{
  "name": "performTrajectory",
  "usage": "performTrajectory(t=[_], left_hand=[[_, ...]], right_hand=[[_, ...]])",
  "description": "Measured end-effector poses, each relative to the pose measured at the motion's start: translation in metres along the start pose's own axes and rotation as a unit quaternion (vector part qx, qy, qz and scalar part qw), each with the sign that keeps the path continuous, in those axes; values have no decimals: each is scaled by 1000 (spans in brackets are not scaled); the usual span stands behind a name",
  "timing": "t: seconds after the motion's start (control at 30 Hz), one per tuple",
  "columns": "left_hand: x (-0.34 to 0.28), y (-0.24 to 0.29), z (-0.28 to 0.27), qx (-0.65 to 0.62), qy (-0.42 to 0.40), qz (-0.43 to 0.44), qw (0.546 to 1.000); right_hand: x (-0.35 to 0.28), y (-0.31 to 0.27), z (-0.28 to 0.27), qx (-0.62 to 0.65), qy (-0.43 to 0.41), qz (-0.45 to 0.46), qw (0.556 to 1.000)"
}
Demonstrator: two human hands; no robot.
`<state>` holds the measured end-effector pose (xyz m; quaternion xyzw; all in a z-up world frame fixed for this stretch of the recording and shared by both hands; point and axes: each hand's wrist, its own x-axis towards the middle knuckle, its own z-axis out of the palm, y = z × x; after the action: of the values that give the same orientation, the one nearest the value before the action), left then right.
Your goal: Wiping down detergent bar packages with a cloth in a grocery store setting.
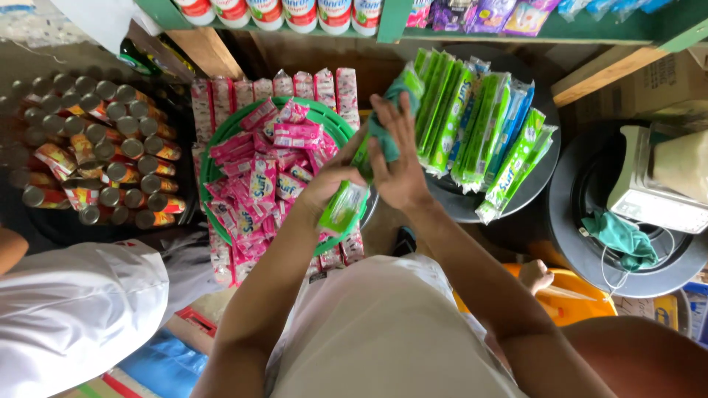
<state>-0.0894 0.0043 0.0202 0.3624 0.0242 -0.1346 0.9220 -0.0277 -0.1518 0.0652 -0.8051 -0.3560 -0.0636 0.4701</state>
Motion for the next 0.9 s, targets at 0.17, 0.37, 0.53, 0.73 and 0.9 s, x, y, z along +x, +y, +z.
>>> performTrajectory(t=[0.17,0.37,0.53,0.73,0.9], left_hand=[[-8,2,26,-47,-94,24,994],[-5,-13,20,-2,-7,-15,1000],[-7,-26,-1,-162,-26,10,986],[-11,-10,26,-371,-199,44,906],[-9,-3,37,-263,-82,60,959]], right_hand=[[9,75,-10,69,61,43,995],[9,65,-51,555,82,121,819],[-6,63,-51,741,125,205,627],[-6,60,-44,680,127,244,679],[-5,52,-39,629,127,198,741]])
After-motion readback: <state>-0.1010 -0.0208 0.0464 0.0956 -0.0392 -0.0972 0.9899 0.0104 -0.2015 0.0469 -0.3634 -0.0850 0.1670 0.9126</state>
